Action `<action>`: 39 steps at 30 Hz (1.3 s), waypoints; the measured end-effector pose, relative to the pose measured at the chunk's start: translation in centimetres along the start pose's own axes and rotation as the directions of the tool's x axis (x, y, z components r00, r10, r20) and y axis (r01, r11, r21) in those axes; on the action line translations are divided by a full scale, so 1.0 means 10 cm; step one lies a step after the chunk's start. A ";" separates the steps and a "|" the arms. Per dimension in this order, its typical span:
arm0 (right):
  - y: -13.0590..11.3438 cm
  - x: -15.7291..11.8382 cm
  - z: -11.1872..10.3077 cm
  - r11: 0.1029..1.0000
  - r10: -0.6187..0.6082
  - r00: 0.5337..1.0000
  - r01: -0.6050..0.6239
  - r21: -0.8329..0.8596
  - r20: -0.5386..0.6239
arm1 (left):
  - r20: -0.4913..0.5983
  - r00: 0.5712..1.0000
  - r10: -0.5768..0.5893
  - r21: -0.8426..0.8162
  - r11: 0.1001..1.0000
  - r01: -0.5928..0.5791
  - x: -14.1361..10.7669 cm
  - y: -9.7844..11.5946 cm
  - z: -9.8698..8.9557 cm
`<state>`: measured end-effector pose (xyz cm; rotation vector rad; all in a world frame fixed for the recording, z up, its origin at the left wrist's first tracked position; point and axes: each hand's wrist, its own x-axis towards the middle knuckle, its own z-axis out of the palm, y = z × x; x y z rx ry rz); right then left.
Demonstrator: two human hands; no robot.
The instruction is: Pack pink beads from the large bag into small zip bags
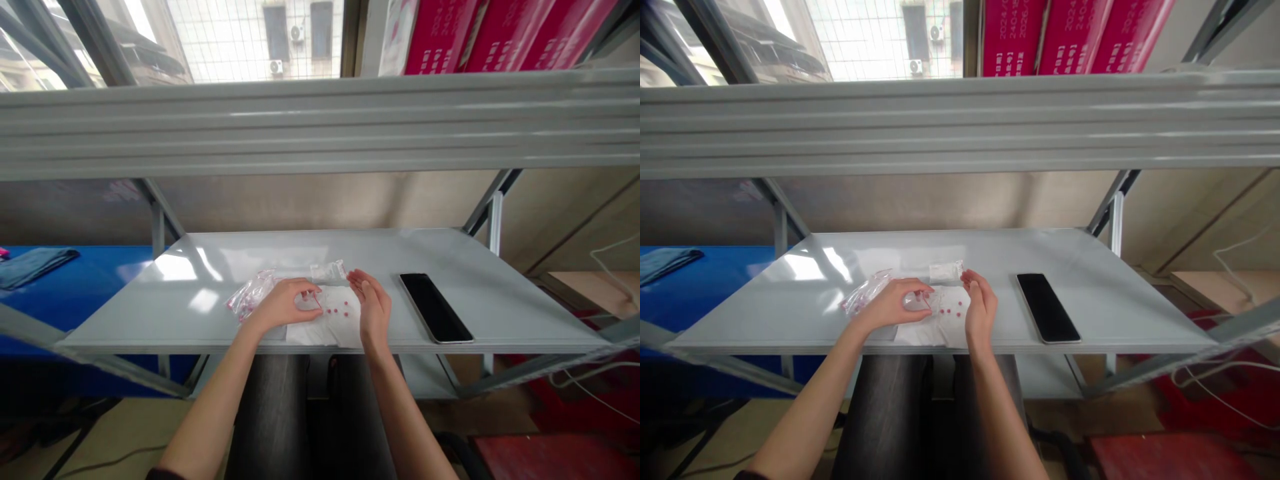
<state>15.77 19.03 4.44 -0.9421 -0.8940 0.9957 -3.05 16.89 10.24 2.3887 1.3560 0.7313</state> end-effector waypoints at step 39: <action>0.07 -0.03 -0.02 0.913 -0.083 0.976 0.155 -0.376 0.201 | 0.292 0.956 0.018 0.393 0.909 -0.137 0.45 0.14 0.00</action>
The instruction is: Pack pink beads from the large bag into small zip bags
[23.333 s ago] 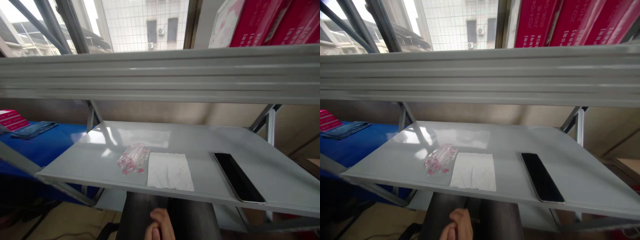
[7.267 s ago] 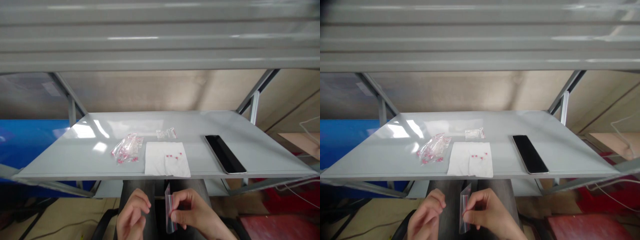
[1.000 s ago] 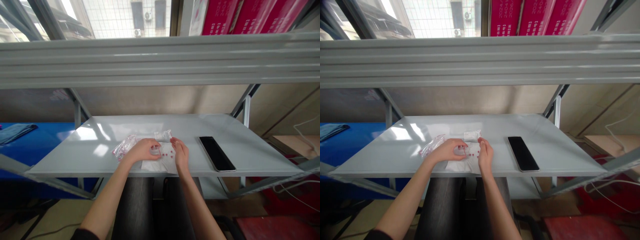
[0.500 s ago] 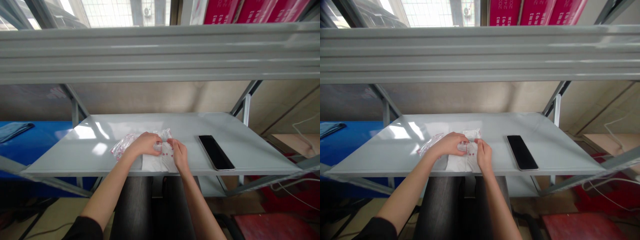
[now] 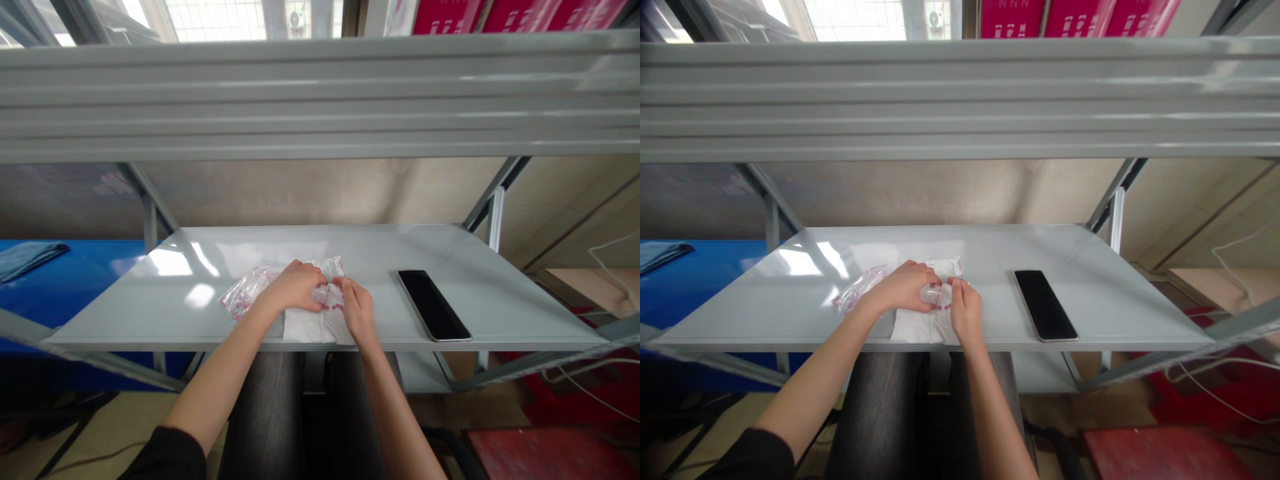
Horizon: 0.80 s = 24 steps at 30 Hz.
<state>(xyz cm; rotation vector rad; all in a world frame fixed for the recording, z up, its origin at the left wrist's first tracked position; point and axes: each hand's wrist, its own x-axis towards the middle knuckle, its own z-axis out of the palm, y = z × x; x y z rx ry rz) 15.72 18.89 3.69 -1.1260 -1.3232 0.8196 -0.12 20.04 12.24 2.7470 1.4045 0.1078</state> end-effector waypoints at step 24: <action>-0.61 -0.61 -0.22 0.953 -0.043 0.994 0.009 0.304 0.105 | -0.688 0.705 -0.173 -0.391 0.906 -0.159 -0.70 0.49 0.19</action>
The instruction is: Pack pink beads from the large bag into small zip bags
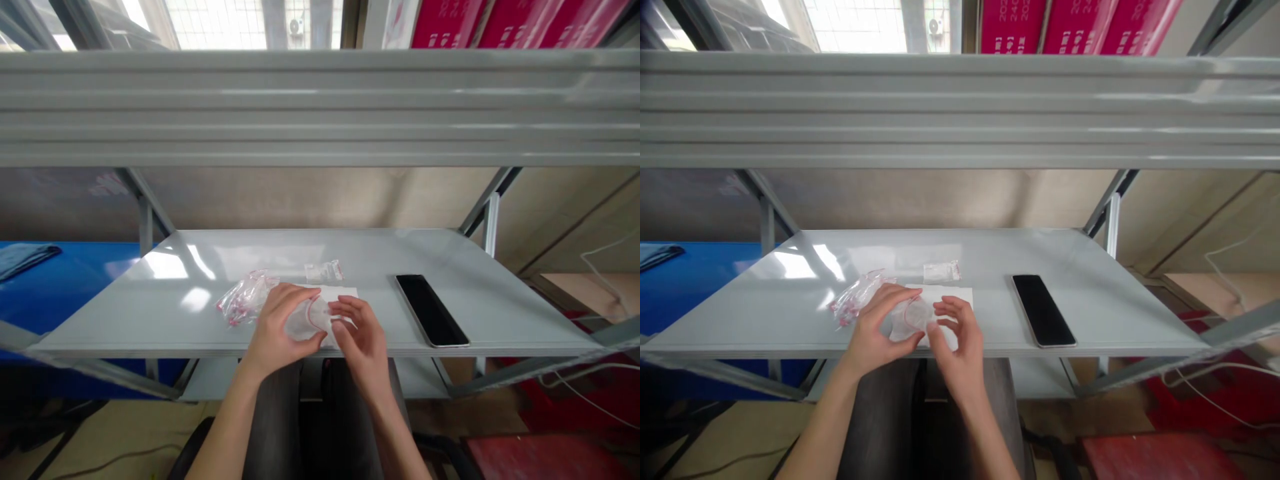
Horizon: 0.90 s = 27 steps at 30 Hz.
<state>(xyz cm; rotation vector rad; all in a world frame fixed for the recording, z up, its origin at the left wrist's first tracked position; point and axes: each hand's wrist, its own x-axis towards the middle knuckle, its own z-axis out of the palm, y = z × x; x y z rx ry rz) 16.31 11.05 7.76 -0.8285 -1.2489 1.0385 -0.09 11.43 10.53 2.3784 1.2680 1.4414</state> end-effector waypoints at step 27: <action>-0.25 0.03 0.10 0.995 0.069 0.950 -0.045 -0.084 0.306 | -0.008 0.999 -0.050 -0.210 0.977 0.047 -0.15 0.02 0.34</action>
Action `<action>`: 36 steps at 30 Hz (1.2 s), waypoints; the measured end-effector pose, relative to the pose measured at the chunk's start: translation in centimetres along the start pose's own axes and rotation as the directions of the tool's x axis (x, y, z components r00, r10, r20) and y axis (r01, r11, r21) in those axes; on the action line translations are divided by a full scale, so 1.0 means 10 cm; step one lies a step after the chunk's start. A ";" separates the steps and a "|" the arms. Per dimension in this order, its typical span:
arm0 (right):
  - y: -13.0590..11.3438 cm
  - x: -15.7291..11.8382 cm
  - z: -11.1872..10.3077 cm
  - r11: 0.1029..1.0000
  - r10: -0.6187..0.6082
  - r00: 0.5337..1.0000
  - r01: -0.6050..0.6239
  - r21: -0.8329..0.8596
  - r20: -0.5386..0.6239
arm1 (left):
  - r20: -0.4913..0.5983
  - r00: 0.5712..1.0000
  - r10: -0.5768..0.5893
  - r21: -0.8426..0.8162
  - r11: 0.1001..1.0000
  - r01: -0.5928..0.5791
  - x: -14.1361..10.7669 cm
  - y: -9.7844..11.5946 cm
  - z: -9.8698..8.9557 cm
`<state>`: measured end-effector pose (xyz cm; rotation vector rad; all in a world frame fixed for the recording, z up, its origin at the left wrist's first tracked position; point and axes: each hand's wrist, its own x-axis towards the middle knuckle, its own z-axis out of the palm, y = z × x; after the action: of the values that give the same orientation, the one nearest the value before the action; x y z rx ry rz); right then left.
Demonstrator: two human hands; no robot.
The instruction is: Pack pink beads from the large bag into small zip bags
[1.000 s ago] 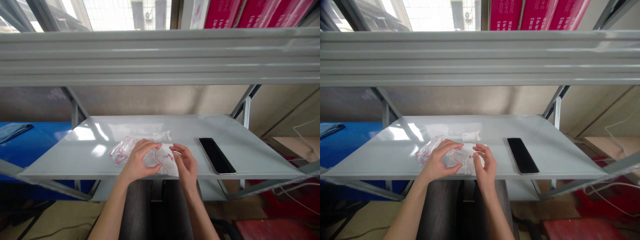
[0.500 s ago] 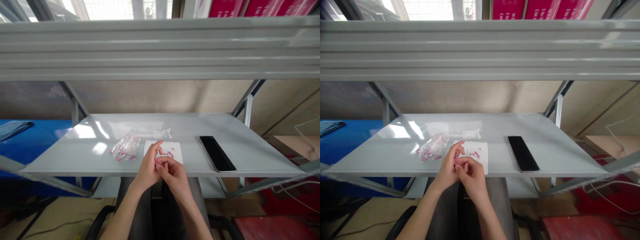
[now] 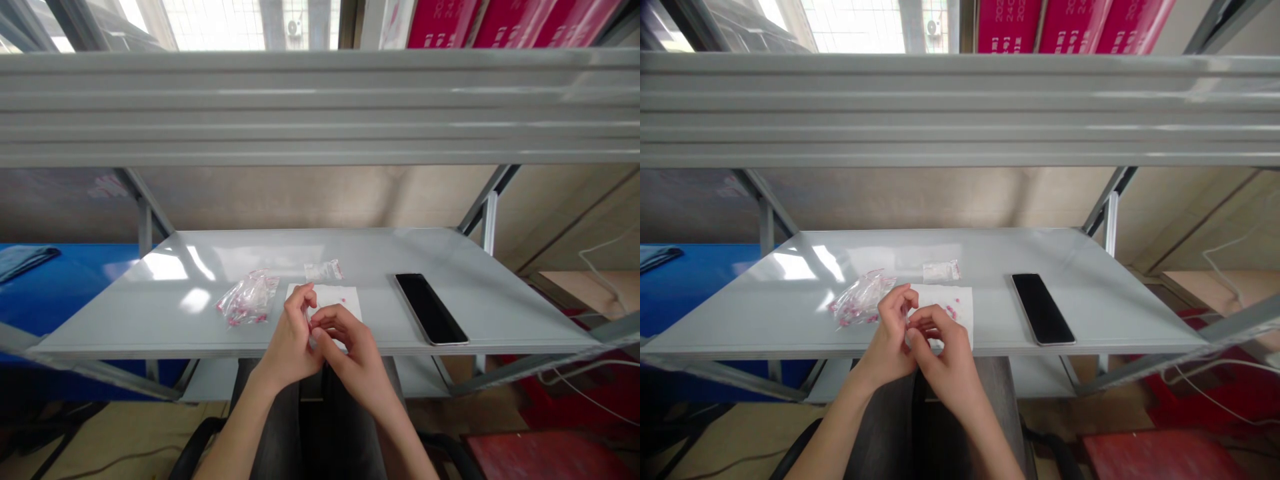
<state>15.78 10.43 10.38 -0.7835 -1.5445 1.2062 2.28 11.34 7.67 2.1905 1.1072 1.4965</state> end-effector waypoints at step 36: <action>0.30 0.26 -0.29 0.989 0.146 0.981 -0.145 0.017 -0.126 | 0.102 0.889 -0.447 -0.368 0.813 0.451 -0.03 -0.16 -0.54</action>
<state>17.50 14.58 8.39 -0.9636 -1.3975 1.2418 -3.18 11.16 8.84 1.5346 1.1154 1.3429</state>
